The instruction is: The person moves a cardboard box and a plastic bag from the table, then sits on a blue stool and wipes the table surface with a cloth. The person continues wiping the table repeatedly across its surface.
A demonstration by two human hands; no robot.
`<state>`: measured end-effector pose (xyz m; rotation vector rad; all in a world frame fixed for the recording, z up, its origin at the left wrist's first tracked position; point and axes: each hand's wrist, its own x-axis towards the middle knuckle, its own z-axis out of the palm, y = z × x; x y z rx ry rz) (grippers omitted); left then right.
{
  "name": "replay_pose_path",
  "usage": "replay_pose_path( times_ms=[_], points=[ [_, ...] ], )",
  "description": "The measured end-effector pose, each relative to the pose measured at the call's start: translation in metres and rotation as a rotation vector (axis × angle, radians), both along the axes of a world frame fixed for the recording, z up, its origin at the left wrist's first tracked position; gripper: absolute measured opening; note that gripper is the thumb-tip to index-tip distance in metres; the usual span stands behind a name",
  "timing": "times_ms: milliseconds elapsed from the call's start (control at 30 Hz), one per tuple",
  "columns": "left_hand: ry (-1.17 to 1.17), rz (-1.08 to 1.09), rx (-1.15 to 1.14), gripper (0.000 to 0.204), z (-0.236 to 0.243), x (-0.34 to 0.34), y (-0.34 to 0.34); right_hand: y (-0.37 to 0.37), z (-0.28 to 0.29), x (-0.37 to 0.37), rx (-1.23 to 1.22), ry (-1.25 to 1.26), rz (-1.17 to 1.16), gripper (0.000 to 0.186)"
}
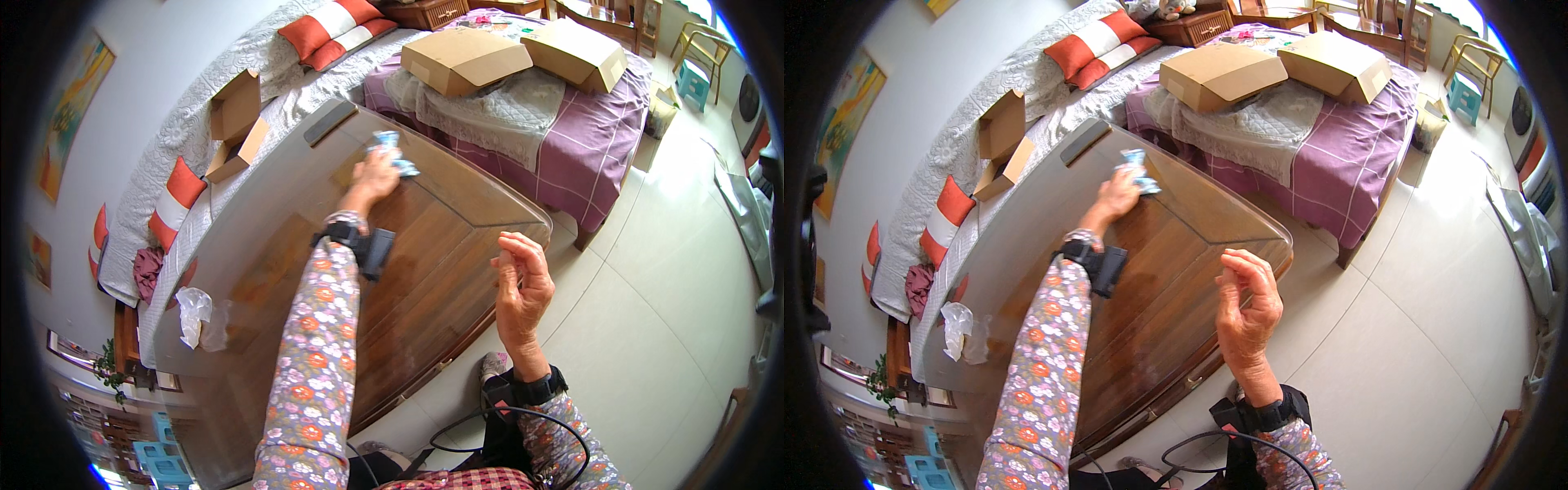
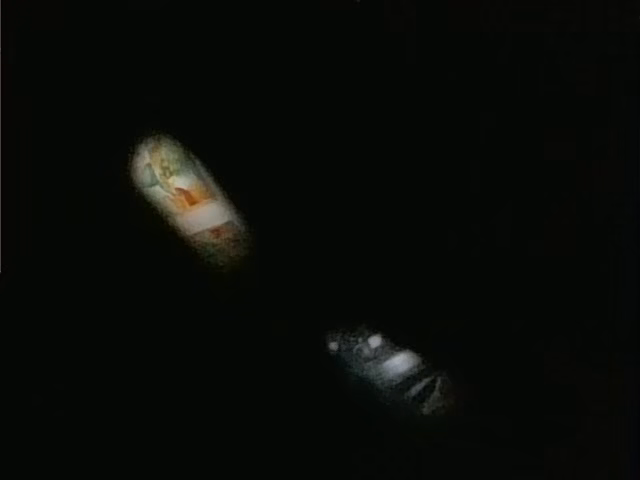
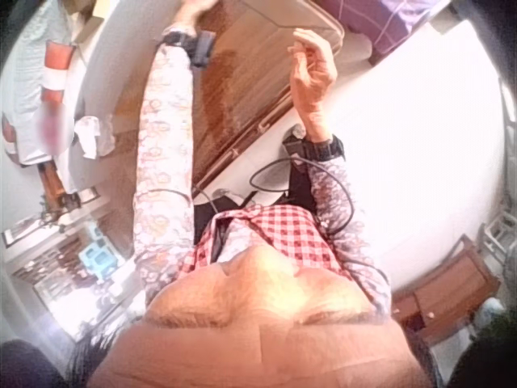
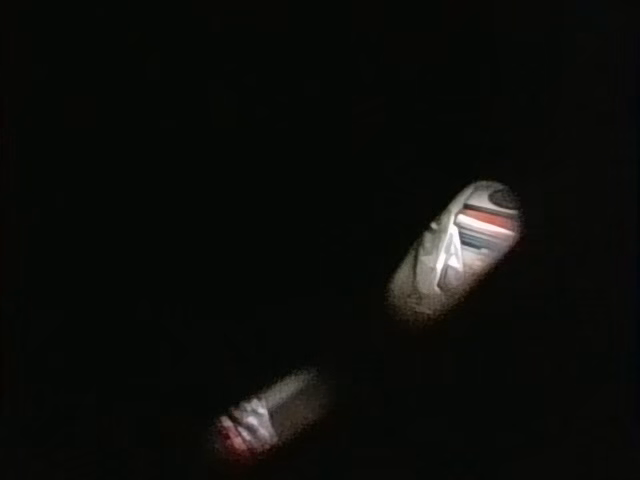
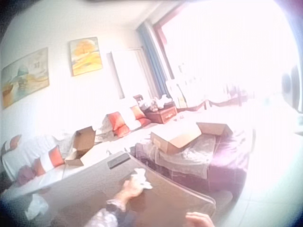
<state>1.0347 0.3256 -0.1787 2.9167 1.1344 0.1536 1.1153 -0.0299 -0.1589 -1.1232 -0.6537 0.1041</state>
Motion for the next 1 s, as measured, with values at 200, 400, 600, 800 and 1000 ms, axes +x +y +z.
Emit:
replay_pose_path(
  times_ms=[200,400,600,800,1000],
  points=[
    [-0.011,-0.469,-0.118,0.055,0.026,0.069,-0.138,0.002,0.000,0.000,0.050,0.033,-0.010,0.013],
    [-0.131,-0.528,-0.049,0.051,0.030,-0.003,-0.186,0.001,-0.003,0.001,0.057,-0.001,-0.037,0.012],
    [-0.019,0.006,0.146,0.051,0.014,-0.169,-0.080,-0.001,-0.002,-0.002,0.034,-0.022,-0.022,0.014],
    [-0.025,0.749,0.017,0.049,-0.002,-0.332,0.019,-0.003,0.005,-0.019,-0.007,-0.031,0.064,0.014],
    [-0.061,0.607,0.021,0.049,-0.018,-0.293,0.095,-0.004,0.009,-0.039,-0.069,-0.131,0.149,0.015]
  ],
)
